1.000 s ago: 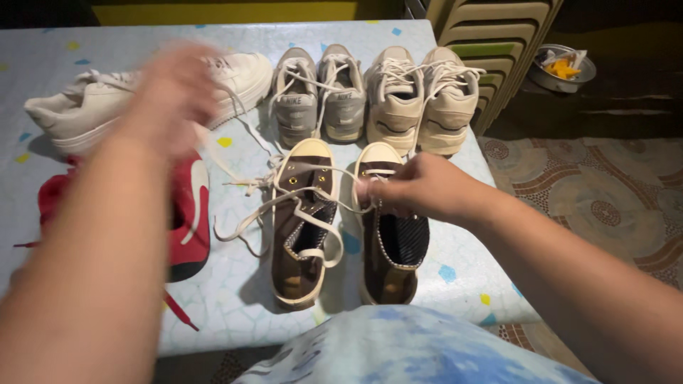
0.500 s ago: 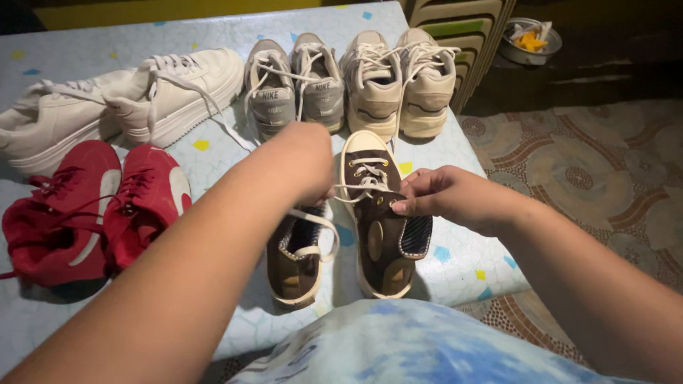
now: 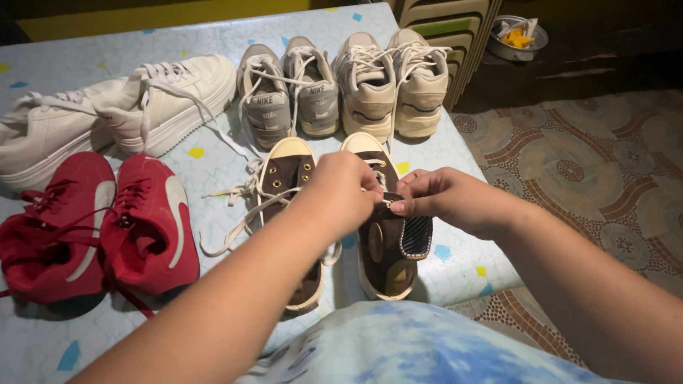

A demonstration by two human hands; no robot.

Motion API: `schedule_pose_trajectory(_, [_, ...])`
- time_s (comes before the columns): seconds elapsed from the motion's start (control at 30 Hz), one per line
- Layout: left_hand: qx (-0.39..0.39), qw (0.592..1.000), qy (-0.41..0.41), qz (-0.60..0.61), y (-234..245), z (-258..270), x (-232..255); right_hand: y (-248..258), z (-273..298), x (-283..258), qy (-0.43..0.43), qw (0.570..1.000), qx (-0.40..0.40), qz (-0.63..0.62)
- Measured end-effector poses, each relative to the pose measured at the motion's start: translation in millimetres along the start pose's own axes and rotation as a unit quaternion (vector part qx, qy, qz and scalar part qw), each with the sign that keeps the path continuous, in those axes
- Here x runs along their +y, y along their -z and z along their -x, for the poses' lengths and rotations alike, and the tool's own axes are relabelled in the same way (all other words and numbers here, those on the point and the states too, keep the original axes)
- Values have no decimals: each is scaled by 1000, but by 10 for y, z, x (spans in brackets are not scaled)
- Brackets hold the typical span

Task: The person removes laces from a pair of red sneakers and then re-laces them by threading the laces through the eyelets and tying a knot. They then move to a pair of brown high-top sneakers and repeat the process of threading and tying the laces.

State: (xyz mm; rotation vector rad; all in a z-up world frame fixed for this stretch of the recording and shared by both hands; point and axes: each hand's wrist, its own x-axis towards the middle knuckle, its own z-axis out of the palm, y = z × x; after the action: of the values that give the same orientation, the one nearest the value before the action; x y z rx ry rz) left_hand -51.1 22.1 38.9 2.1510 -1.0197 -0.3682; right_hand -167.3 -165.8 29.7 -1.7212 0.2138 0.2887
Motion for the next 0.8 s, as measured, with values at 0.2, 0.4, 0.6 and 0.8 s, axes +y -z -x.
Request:
schedule_pose_trajectory(0.2, [-7,1000,9,7,-62,42,101,46,-22,75,-64,994,49,-78])
schedule_pose_trajectory(0.4, [12,1000,-2,14,23,112,163,35,-10,153,81,993,66,50])
schedule_pose_trajectory(0.6, [102,995,-5,24,6,264,104,634,268,-92,86,883,277,-369])
schedule_pose_trajectory(0.8, [67,989,76,-107,285,-25,-546,1657,660,-238,137,814,448,-344])
